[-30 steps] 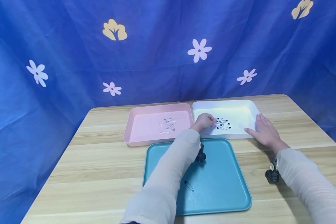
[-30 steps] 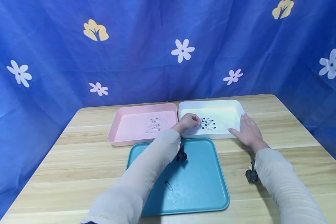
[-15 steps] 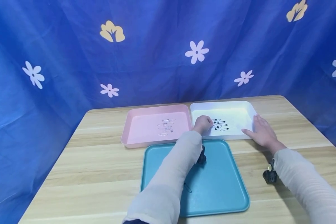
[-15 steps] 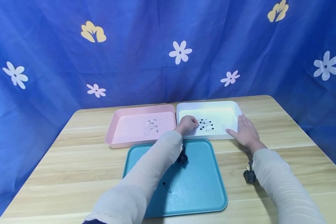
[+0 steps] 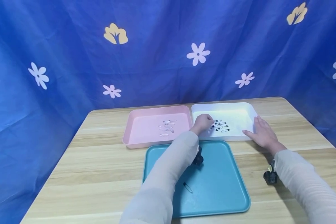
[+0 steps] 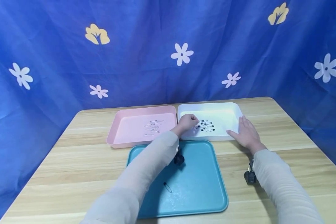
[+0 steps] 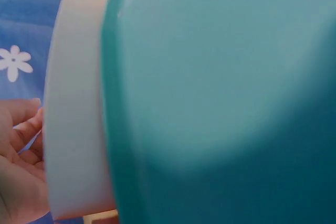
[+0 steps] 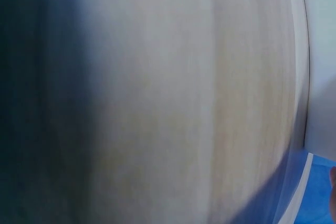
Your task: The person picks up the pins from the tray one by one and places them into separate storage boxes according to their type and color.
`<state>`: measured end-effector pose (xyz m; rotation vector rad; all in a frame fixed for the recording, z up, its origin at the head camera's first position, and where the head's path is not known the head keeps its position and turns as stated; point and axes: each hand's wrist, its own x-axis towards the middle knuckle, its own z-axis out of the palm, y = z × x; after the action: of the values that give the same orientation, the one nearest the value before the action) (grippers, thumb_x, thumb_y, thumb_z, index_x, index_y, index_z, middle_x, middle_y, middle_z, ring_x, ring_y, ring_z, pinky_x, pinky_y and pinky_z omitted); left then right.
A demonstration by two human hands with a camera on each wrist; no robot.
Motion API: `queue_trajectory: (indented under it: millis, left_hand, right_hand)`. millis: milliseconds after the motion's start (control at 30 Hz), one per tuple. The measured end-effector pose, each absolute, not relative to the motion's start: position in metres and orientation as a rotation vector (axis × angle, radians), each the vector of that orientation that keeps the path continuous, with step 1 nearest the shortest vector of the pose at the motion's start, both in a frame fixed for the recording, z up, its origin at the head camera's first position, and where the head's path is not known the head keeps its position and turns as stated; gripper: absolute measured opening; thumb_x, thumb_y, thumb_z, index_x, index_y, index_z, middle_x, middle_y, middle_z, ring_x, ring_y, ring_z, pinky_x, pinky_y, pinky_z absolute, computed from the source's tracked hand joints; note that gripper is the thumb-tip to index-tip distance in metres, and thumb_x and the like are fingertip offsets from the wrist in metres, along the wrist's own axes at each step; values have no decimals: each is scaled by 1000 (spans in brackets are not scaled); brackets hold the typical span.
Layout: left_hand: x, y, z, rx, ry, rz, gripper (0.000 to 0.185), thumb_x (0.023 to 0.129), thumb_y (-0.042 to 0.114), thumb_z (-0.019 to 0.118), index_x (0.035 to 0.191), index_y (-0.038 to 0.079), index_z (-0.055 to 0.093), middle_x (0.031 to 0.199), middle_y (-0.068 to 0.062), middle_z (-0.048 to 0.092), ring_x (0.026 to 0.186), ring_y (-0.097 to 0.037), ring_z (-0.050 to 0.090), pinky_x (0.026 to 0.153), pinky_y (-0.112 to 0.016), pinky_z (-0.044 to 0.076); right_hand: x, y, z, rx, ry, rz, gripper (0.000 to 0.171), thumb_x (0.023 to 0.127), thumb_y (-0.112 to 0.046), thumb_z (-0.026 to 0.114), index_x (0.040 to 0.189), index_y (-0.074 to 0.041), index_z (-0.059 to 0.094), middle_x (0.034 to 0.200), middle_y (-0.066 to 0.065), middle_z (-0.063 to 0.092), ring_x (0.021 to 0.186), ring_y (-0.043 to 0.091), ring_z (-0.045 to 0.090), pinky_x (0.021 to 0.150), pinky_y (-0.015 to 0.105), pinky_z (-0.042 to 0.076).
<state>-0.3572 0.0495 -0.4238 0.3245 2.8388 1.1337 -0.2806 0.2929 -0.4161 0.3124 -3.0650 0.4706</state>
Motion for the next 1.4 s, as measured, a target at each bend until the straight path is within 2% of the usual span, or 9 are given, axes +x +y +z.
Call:
queue_trajectory:
  millis: [67, 200, 467, 633, 867, 1167, 1400]
  left_hand:
    - [-328, 48, -396, 265, 2804, 1143, 16, 84, 20, 54, 85, 8, 64, 79, 0, 60, 71, -11, 51, 66, -21, 41]
    - [-297, 42, -379, 299, 2766, 1248, 16, 85, 18, 53, 88, 5, 62, 78, -2, 60, 69, -11, 50, 61, -19, 40]
    - [-275, 21, -373, 476, 2596, 1298, 16, 85, 21, 54, 91, 7, 62, 85, 0, 60, 75, -11, 57, 63, -20, 44]
    - [-265, 10, -365, 537, 2568, 1273, 16, 85, 20, 54, 92, 8, 62, 82, -2, 59, 73, -11, 54, 61, -21, 43]
    - [-248, -11, -363, 575, 2524, 1270, 15, 84, 20, 56, 89, 7, 63, 77, 1, 58, 70, -10, 50, 61, -20, 42]
    - [-222, -42, -358, 654, 2438, 1245, 20, 86, 18, 54, 96, 3, 61, 86, -2, 59, 78, -13, 50, 71, -24, 43]
    - [-205, -63, -360, 673, 2381, 1219, 20, 84, 16, 55, 97, 2, 61, 88, 0, 60, 78, -11, 52, 74, -24, 43]
  right_hand:
    - [-280, 293, -415, 317, -3066, 468, 93, 84, -58, 31, 128, 17, -2, 134, 34, -2, 124, 42, -1, 100, 49, 2]
    - [-279, 293, -413, 321, -3067, 461, 94, 84, -58, 32, 128, 17, -2, 134, 34, -2, 124, 42, 0, 100, 49, 2]
    - [-279, 293, -413, 334, -3059, 485, 93, 84, -57, 31, 128, 18, -1, 134, 35, -2, 124, 43, -1, 100, 49, 1]
    - [-281, 296, -415, 391, -3018, 440, 90, 86, -54, 30, 126, 21, 1, 132, 37, 1, 124, 44, 0, 100, 48, 1]
    - [-282, 296, -416, 345, -3045, 472, 93, 84, -57, 31, 128, 19, -1, 133, 36, -1, 124, 42, -1, 100, 49, 1]
    - [-283, 296, -417, 337, -3040, 480, 94, 83, -58, 31, 128, 18, -1, 134, 35, -2, 124, 42, -1, 100, 49, 1]
    - [-281, 296, -418, 335, -3037, 506, 96, 83, -59, 32, 128, 19, -1, 133, 35, -2, 124, 43, 0, 99, 50, 0]
